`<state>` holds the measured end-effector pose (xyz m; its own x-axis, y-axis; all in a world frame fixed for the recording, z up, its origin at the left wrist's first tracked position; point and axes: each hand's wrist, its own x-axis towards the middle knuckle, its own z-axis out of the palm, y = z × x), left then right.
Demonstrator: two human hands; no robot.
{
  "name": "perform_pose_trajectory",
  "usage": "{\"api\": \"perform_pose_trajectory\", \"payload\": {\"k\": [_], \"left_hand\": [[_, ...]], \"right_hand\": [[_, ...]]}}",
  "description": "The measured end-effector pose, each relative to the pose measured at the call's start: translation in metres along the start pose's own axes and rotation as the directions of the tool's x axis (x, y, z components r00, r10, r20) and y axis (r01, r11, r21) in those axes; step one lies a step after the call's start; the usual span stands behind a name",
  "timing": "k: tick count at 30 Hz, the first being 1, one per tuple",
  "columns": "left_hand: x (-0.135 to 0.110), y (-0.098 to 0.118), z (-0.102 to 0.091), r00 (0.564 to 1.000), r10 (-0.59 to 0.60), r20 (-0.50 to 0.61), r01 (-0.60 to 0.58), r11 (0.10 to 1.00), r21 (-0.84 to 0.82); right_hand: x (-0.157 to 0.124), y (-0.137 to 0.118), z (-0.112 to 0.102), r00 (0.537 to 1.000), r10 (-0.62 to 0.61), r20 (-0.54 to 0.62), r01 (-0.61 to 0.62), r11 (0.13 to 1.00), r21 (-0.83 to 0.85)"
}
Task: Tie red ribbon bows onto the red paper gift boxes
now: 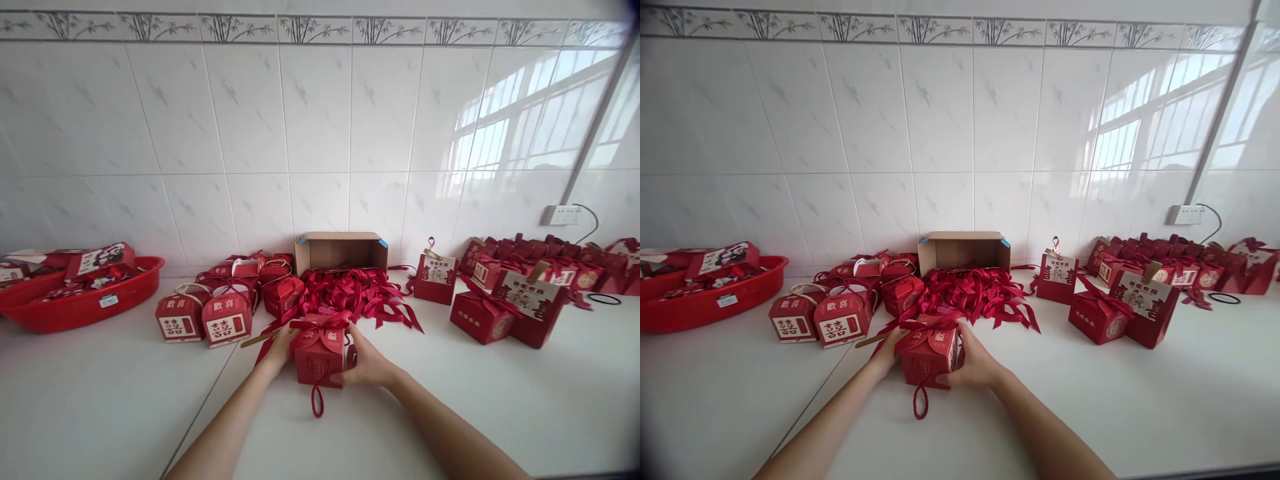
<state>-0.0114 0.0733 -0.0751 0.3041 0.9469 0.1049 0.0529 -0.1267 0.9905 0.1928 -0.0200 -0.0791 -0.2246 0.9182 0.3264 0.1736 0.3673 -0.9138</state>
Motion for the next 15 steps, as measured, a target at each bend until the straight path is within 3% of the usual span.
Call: {"api": "perform_pose_trajectory", "payload": {"k": [3,5,6,7,8,9,10,11,12,15], "left_hand": [[0.006,-0.003,0.000,0.999,-0.052,-0.004,0.052,0.997,0.060],[0.009,-0.004,0.000,0.997,-0.077,-0.004,0.077,0.992,0.099],[0.010,-0.003,-0.001,0.997,-0.082,0.002,0.081,0.990,0.116],[0.010,-0.003,-0.001,0.996,-0.083,0.012,0.081,0.988,0.132],[0.009,-0.002,-0.001,0.996,-0.083,0.021,0.079,0.986,0.146],[0.008,0.000,-0.001,0.996,-0.083,0.030,0.077,0.984,0.160],[0.007,0.001,0.000,0.996,-0.082,0.038,0.074,0.982,0.173],[0.006,0.002,0.000,0.996,-0.081,0.044,0.072,0.980,0.186],[0.005,0.003,0.000,0.996,-0.080,0.048,0.069,0.978,0.198],[0.003,0.004,0.001,0.996,-0.063,0.059,0.048,0.970,0.237]], "right_hand": [[0.005,-0.001,-0.012,0.998,0.029,-0.064,-0.024,0.997,0.068],[0.009,-0.001,-0.029,0.957,0.025,-0.290,-0.008,0.998,0.060],[0.011,-0.001,-0.040,0.883,0.001,-0.469,0.011,1.000,0.024],[0.012,0.000,-0.051,0.751,-0.033,-0.660,0.017,0.999,-0.030],[0.012,0.002,-0.061,0.587,-0.062,-0.807,-0.001,0.997,-0.077],[0.012,0.005,-0.071,0.437,-0.077,-0.896,-0.038,0.994,-0.104],[0.012,0.009,-0.079,0.355,-0.076,-0.932,-0.092,0.989,-0.116],[0.011,0.014,-0.085,0.342,-0.066,-0.937,-0.158,0.979,-0.127],[0.011,0.021,-0.089,0.380,-0.048,-0.924,-0.232,0.962,-0.146],[0.013,0.042,-0.086,0.617,-0.004,-0.787,-0.341,0.900,-0.272]]}}
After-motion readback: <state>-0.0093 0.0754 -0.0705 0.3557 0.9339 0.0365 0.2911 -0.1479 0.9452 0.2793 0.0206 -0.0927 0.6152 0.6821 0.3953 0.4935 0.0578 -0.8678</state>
